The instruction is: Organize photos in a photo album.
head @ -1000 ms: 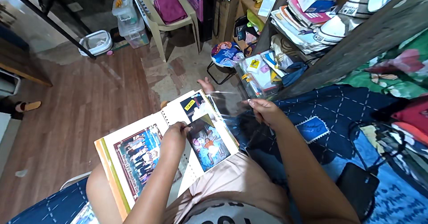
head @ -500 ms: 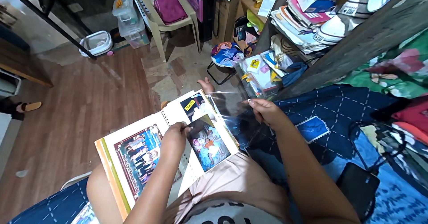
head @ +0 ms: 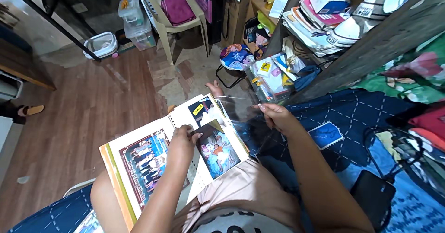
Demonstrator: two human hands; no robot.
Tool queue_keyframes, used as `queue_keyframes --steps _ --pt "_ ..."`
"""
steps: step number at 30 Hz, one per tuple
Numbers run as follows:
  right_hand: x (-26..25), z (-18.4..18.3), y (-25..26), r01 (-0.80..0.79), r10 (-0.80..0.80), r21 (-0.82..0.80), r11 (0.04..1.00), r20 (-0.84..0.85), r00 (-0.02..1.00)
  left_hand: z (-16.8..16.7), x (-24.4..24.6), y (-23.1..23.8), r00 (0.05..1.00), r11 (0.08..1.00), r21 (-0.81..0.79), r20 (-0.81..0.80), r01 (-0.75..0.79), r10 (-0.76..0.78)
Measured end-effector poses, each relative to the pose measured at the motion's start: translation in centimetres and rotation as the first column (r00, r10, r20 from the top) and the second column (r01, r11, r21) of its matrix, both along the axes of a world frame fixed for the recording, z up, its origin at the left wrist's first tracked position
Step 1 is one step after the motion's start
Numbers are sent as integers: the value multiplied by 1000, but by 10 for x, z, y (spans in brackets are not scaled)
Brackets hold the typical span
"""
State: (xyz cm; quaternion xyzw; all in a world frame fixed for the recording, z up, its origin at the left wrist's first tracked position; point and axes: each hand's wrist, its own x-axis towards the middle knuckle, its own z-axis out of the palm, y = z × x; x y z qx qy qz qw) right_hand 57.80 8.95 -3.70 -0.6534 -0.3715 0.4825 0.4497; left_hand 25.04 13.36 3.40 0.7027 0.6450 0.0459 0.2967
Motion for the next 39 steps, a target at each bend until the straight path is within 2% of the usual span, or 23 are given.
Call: queue_keyframes --steps 2,4,5,7,9,11,14,17,19,21,24,27,30,39 --pt "0 1 0 8 -7 -16 1000 3 1000 0 1 -8 999 987 154 -29 43 -39" --pt "-1 1 0 13 -13 -23 1000 3 1000 -5 2 -19 984 928 327 -75 179 -163" --pt "-1 0 0 14 -14 -24 1000 10 1000 -7 3 -25 965 898 355 -121 259 -231" --pt "-2 1 1 10 -9 -28 1000 31 999 -11 8 -38 903 869 276 -256 411 -346" --pt "-2 2 1 13 -12 -21 1000 35 999 -18 10 -46 819 857 116 -382 502 -427" --pt "-3 6 0 8 -7 -15 1000 42 999 -20 12 -47 759 862 -59 -446 504 -474" --pt "-10 18 -3 2 -2 -1 1000 47 999 -19 15 -45 713 852 -169 -482 495 -509" --pt "-23 44 -11 -43 43 5 999 54 998 -13 17 -43 724 848 -224 -445 481 -528" --pt "-37 64 -18 -123 122 23 992 68 990 -4 12 -38 818 872 -181 -301 455 -489" --pt "-55 83 -23 -239 235 28 971 114 965 5 2 -33 930 933 -9 -82 359 -359" --pt "-86 94 -20 -450 447 -21 893 160 880 24 -17 -23 982 978 120 57 170 -178" --pt "-125 92 -10 -588 594 -99 803 217 774 33 -37 -17 993 980 188 86 69 -86" --pt "-155 85 3 -658 712 -273 702 274 647 35 -47 -16 997 989 145 69 37 -47" --pt "-200 69 8 -668 805 -452 592 371 463 28 -55 -12 998 996 84 48 33 -38"
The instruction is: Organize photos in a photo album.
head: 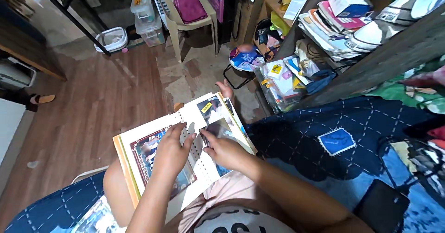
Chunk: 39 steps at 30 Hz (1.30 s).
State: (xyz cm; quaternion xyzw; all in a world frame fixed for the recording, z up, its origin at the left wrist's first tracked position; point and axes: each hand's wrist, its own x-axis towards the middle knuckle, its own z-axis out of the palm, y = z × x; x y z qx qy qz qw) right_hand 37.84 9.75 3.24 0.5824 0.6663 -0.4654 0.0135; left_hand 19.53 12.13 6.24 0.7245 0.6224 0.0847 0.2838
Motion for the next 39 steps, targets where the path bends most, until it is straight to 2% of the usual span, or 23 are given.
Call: queue_keyframes --steps 11,17,21,23,24,25,27,29,30,32,34,37,39 --pt "-7 1 2 -45 45 -11 999 44 998 -6 -11 0 1000 999 53 10 -6 5" --pt "-16 -6 -4 -69 63 47 997 108 992 7 -13 3 997 995 63 -2 -82 82" --pt "-17 -10 -9 -100 94 88 991 65 993 8 -16 0 992 989 93 61 -115 109" --pt "-13 -12 -12 -122 124 127 984 -12 992 5 -18 -3 989 985 128 110 -116 102" --pt "-7 -16 -15 -99 119 199 975 -91 989 4 -19 -5 987 983 148 129 -112 93" --pt "0 -25 -21 -8 80 337 941 -203 976 2 -22 -8 987 979 178 140 -102 78" --pt "15 -43 -24 246 -32 620 745 -334 942 -2 -30 -16 994 957 286 107 -56 26" --pt "37 -55 -13 289 -189 767 573 -219 957 -8 -43 -28 1000 905 424 25 0 -12" --pt "47 -63 -7 246 -269 789 564 -107 957 -12 -52 -34 1000 876 483 -29 19 -5" --pt "56 -84 0 182 -360 780 599 59 931 -21 -70 -48 984 823 566 -165 36 71" --pt "48 -93 0 145 -370 742 655 148 917 -32 -87 -60 958 803 595 -244 24 152" --pt "27 -80 -1 123 -322 594 795 242 915 -49 -98 -71 944 815 579 -260 -18 205" --pt "13 -73 0 115 -298 558 822 251 921 -57 -99 -75 948 815 579 -238 -37 212"
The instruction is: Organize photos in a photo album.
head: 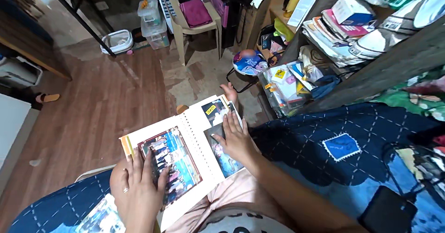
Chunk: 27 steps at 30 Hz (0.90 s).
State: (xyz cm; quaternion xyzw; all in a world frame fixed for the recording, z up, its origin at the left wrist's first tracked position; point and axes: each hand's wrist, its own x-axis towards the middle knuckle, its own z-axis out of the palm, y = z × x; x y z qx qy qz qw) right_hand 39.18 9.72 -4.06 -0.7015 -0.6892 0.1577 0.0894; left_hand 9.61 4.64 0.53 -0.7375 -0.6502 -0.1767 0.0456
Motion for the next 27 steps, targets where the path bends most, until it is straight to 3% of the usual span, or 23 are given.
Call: queue_keyframes --steps 3,9,11,14,16,18,20,21,22,24,25,27 --pt "-25 4 -1 -80 84 74 994 -54 995 -4 -1 1 999 1000 11 48 11 -11" --pt "-50 24 11 -427 418 5 904 -213 883 -6 -1 3 998 1000 -10 61 5 -4" --pt "-35 29 23 -390 391 58 919 -268 880 -7 -1 3 998 1000 -6 70 3 -3" --pt "-23 15 44 -128 134 58 990 -104 985 -10 -3 2 998 1000 8 65 9 -9" --pt "-27 12 49 -93 93 7 996 -59 994 -11 -2 3 998 1000 12 57 7 -8" --pt "-40 15 39 -270 274 48 962 -115 955 -11 0 4 999 1000 5 48 4 -4" --pt "-49 21 25 -489 492 68 870 -195 848 -12 0 3 998 1000 0 60 7 -7" --pt "-46 23 19 -522 529 98 847 -247 812 -11 0 3 998 1000 8 65 6 -7" --pt "-39 23 14 -472 498 160 867 -304 812 -9 -1 1 997 1000 13 71 -5 4" --pt "-14 17 4 -182 260 254 950 -317 912 -1 -3 -5 992 995 2 80 -97 97" --pt "2 14 1 -8 82 231 973 -315 945 2 -6 -8 982 987 -25 99 -162 163" --pt "37 10 -3 273 -252 6 962 -366 896 7 -13 -11 942 961 -119 197 -250 270"
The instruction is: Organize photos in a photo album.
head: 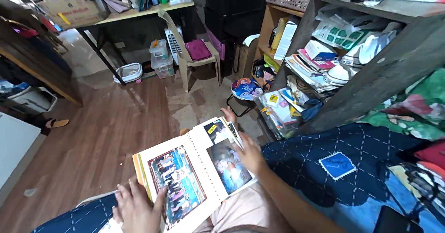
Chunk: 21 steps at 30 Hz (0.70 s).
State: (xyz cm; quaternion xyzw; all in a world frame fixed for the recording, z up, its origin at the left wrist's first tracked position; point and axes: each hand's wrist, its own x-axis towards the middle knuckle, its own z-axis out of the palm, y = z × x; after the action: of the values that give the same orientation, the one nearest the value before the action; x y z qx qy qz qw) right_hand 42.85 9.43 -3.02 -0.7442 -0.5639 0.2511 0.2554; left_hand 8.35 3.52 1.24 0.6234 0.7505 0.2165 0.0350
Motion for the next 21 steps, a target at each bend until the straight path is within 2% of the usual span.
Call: queue_keyframes --steps 2,3,6,9,11,13,15,18,19,21 --pt "25 -1 -6 97 -164 -248 964 -265 950 -1 -5 -2 998 998 -63 47 -29 32" --pt "30 -1 -11 121 -237 -292 949 -402 885 -3 -5 -2 998 998 -66 53 -23 26" --pt "33 9 -20 161 -299 -270 949 -615 730 0 -4 -1 996 998 -61 87 0 5" --pt "38 25 -19 158 -198 -123 980 -718 667 -1 -9 0 988 998 -1 146 58 -57" --pt "38 43 -19 71 -99 -69 995 -740 665 -2 -16 -1 974 993 33 198 110 -114" --pt "33 61 -20 -20 -51 -94 995 -691 721 -2 -20 -6 936 987 51 316 150 -159" --pt "21 70 -22 -52 -48 -138 989 -634 772 8 -16 -14 847 980 64 494 188 -195" --pt "11 61 -24 -23 -56 -119 993 -620 782 31 9 -22 612 955 75 753 286 -242" --pt "10 58 -25 -7 -65 -111 994 -633 772 37 18 -22 574 947 71 781 313 -248" --pt "7 54 -29 34 -86 -90 995 -668 739 41 30 -21 556 936 68 788 347 -263"
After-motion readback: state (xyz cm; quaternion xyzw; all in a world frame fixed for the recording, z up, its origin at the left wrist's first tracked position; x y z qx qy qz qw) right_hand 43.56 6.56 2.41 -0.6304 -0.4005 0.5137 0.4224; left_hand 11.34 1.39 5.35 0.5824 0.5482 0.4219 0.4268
